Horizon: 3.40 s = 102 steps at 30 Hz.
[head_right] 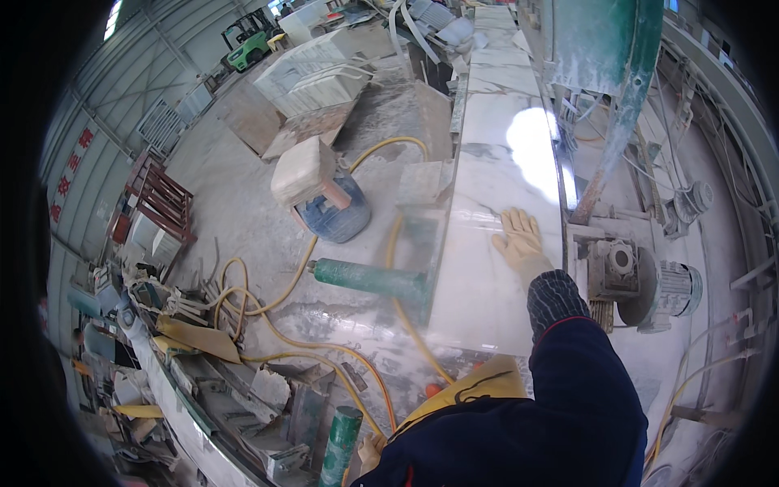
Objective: The person repeatedly wipes the surface of large white stone slabs with a cloth or sponge in a factory setting. They move along the slab, wiping different sections, and occasionally reposition the slab or their stance to reach new areas.
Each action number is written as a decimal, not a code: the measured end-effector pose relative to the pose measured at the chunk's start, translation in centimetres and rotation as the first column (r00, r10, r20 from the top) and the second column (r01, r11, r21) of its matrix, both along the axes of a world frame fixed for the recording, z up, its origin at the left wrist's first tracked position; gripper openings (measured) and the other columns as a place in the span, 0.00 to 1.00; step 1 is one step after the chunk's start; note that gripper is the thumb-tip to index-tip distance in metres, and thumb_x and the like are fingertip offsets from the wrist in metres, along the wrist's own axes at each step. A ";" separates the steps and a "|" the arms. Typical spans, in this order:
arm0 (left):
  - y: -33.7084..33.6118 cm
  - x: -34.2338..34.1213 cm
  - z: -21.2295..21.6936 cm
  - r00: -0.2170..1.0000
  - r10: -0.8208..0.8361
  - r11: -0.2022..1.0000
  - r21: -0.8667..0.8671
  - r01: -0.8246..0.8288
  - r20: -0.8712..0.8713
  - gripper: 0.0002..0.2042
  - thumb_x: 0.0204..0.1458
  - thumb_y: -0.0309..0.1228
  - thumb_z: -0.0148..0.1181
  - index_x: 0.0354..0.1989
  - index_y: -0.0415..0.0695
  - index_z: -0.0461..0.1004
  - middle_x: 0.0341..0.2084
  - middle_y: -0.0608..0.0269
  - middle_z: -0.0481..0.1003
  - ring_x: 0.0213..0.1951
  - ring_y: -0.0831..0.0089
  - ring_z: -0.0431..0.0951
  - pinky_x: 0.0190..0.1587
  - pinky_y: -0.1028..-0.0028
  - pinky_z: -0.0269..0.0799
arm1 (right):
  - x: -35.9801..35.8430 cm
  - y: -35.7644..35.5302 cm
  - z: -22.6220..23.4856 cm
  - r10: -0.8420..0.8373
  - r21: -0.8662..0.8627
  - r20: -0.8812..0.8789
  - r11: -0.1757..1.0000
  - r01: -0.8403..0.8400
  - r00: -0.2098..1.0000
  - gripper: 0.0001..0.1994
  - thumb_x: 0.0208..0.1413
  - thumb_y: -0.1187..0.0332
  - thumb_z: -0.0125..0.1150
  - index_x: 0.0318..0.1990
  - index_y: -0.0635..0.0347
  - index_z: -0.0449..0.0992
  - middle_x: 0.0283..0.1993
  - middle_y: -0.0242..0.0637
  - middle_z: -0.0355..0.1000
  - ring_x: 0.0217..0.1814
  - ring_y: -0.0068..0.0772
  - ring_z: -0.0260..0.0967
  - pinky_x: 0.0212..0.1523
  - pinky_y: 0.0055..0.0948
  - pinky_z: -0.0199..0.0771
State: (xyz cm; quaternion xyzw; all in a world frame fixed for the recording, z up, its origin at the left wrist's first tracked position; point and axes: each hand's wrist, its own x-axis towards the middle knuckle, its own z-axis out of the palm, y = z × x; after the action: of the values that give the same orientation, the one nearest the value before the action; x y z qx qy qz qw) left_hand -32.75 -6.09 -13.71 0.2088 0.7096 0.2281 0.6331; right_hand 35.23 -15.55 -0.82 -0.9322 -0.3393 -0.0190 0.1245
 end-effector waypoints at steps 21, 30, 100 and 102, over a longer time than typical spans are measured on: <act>1.5 1.5 1.3 0.995 -0.042 0.999 0.025 0.045 -0.090 0.22 0.67 0.40 0.48 0.65 0.45 0.66 0.52 0.45 0.79 0.48 0.57 0.85 0.37 0.69 0.84 | 0.9 0.7 0.9 -0.029 -0.050 -0.059 0.998 0.026 0.998 0.36 0.67 0.47 0.48 0.76 0.59 0.55 0.81 0.47 0.49 0.85 0.46 0.38 0.82 0.47 0.30; 1.5 2.3 2.8 0.988 -0.117 0.990 0.062 0.123 -0.101 0.27 0.68 0.41 0.49 0.69 0.35 0.60 0.57 0.35 0.74 0.54 0.46 0.80 0.51 0.55 0.80 | 1.2 0.7 1.0 -0.026 -0.001 -0.036 1.000 0.026 0.999 0.36 0.67 0.48 0.50 0.76 0.61 0.57 0.80 0.49 0.51 0.84 0.47 0.41 0.82 0.47 0.33; -9.2 -34.6 13.4 0.020 0.573 0.800 0.564 0.206 -0.820 0.22 0.59 0.32 0.57 0.61 0.37 0.72 0.61 0.38 0.71 0.65 0.39 0.64 0.70 0.49 0.52 | -31.9 3.5 -6.4 0.351 -0.043 -0.574 0.889 -0.455 0.740 0.18 0.61 0.63 0.59 0.53 0.65 0.79 0.49 0.48 0.82 0.54 0.47 0.79 0.54 0.37 0.75; -9.3 -34.3 13.5 0.042 0.569 0.807 0.567 0.162 -0.821 0.22 0.59 0.33 0.57 0.61 0.38 0.72 0.62 0.39 0.70 0.66 0.39 0.64 0.72 0.48 0.51 | -32.8 3.6 -7.0 0.369 -0.151 -0.478 0.859 -0.488 0.797 0.19 0.62 0.60 0.57 0.52 0.67 0.80 0.50 0.47 0.82 0.56 0.40 0.78 0.56 0.35 0.75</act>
State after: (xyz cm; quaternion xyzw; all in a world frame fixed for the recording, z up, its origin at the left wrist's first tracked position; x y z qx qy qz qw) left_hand -67.01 -15.37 -0.18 0.3572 0.8724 0.2998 -0.1467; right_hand 2.43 -11.99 -7.81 -0.8182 -0.5062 0.2632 0.0710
